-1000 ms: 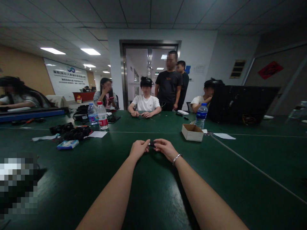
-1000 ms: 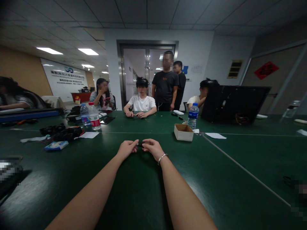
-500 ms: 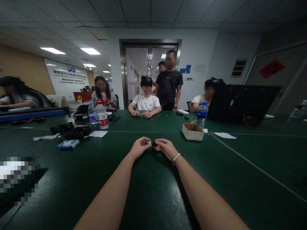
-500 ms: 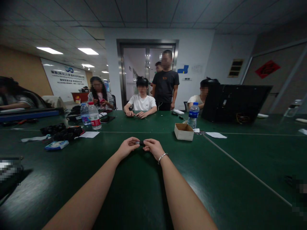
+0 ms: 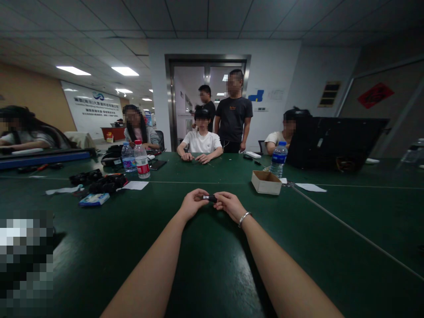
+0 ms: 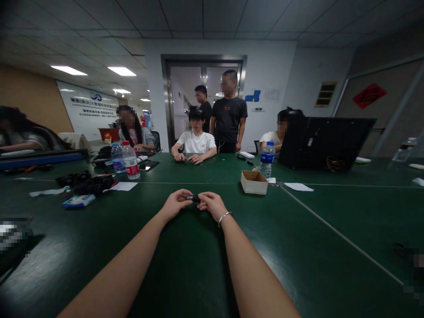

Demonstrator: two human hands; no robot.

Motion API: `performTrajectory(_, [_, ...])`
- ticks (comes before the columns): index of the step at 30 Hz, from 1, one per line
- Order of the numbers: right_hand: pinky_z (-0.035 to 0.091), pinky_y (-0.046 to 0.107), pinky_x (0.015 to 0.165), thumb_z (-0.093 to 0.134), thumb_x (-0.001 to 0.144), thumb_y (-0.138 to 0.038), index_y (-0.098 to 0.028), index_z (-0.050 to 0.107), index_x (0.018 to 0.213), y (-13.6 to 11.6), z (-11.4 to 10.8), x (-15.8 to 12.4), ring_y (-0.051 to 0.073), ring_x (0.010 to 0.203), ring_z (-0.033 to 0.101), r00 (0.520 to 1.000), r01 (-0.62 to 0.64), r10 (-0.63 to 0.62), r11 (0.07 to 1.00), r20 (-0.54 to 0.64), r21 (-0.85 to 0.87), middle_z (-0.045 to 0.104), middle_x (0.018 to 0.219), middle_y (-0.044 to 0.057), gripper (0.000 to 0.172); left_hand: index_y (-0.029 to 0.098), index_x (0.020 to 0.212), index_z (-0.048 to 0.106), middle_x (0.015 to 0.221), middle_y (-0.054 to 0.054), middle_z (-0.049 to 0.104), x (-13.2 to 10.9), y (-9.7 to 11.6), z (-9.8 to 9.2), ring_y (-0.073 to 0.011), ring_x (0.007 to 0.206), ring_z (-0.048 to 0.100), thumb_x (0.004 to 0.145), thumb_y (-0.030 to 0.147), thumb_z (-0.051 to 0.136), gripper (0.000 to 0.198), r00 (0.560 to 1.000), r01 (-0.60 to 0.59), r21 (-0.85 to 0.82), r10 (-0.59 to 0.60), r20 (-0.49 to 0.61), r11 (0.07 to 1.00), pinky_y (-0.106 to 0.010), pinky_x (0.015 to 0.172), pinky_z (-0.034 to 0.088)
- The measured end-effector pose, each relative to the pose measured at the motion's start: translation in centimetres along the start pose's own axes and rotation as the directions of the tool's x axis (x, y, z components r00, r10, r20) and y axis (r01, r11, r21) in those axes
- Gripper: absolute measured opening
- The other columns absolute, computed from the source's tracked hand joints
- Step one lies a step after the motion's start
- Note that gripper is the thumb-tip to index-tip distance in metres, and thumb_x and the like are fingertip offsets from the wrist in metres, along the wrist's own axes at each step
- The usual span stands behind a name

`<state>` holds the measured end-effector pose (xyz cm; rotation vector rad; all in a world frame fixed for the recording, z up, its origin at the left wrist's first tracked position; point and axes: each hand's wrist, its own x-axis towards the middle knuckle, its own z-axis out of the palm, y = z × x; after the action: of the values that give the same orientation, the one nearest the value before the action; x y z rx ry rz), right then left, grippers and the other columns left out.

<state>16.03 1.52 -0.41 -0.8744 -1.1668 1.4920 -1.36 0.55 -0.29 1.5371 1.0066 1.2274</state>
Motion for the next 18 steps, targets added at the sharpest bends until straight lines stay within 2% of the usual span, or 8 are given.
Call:
performTrajectory(4, [0.048, 0.015, 0.045, 0.067, 0.076, -0.016, -0.009, 0.061, 0.082, 0.0, 0.09, -0.02, 0.012, 0.052, 0.061, 1.0, 0.009, -0.009, 1.0, -0.009, -0.009, 0.064, 0.063, 0.007, 0.012, 0.015, 0.089, 0.059, 0.086, -0.006, 0.063, -0.02, 0.04, 0.06, -0.0162, 0.079, 0.059, 0.058, 0.027, 0.074, 0.036, 1.0, -0.006, -0.01, 0.006, 0.008, 1.0, -0.025, 0.069, 0.044])
performTrajectory(8, [0.048, 0.015, 0.044, 0.066, 0.077, -0.014, -0.008, 0.06, 0.082, 0.03, 0.2, 0.07, 0.011, 0.051, 0.061, 0.999, 0.0, -0.001, 1.0, -0.033, -0.018, 0.062, 0.06, 0.006, 0.01, 0.017, 0.098, 0.058, 0.089, -0.006, 0.063, 0.1, -0.17, 0.11, -0.0153, 0.075, 0.059, 0.066, 0.041, 0.067, 0.041, 0.999, 0.046, 0.049, -0.045, -0.023, 0.998, -0.022, 0.057, 0.041])
performTrajectory(12, [0.048, 0.015, 0.045, 0.069, 0.073, -0.014, -0.008, 0.061, 0.08, 0.08, 0.21, 0.08, 0.011, 0.052, 0.061, 0.999, 0.003, -0.004, 1.0, -0.032, -0.017, 0.062, 0.061, 0.005, 0.012, 0.015, 0.089, 0.059, 0.079, -0.006, 0.062, 0.33, -0.68, 0.14, -0.014, 0.068, 0.057, 0.074, 0.049, 0.055, 0.037, 0.992, 0.117, 0.133, -0.11, -0.057, 0.984, -0.02, 0.05, 0.037])
performTrajectory(14, [0.048, 0.015, 0.045, 0.069, 0.073, -0.013, -0.008, 0.061, 0.08, 0.1, 0.17, 0.06, 0.011, 0.052, 0.061, 1.0, 0.008, -0.009, 1.0, -0.028, -0.019, 0.062, 0.062, 0.006, 0.012, 0.015, 0.088, 0.059, 0.078, -0.005, 0.062, 0.3, -0.76, 0.09, -0.0135, 0.067, 0.056, 0.073, 0.046, 0.058, 0.034, 0.996, 0.079, 0.148, -0.073, -0.042, 0.986, -0.02, 0.051, 0.037])
performTrajectory(18, [0.049, 0.015, 0.045, 0.068, 0.074, -0.012, -0.008, 0.061, 0.082, 0.15, 0.1, 0.09, 0.012, 0.053, 0.061, 1.0, 0.008, -0.008, 1.0, -0.024, -0.013, 0.062, 0.062, 0.006, 0.011, 0.017, 0.094, 0.059, 0.096, -0.007, 0.061, 0.01, -0.46, -0.08, -0.0138, 0.075, 0.057, 0.065, 0.036, 0.069, 0.035, 1.0, -0.027, 0.101, 0.027, 0.003, 0.995, -0.021, 0.059, 0.042])
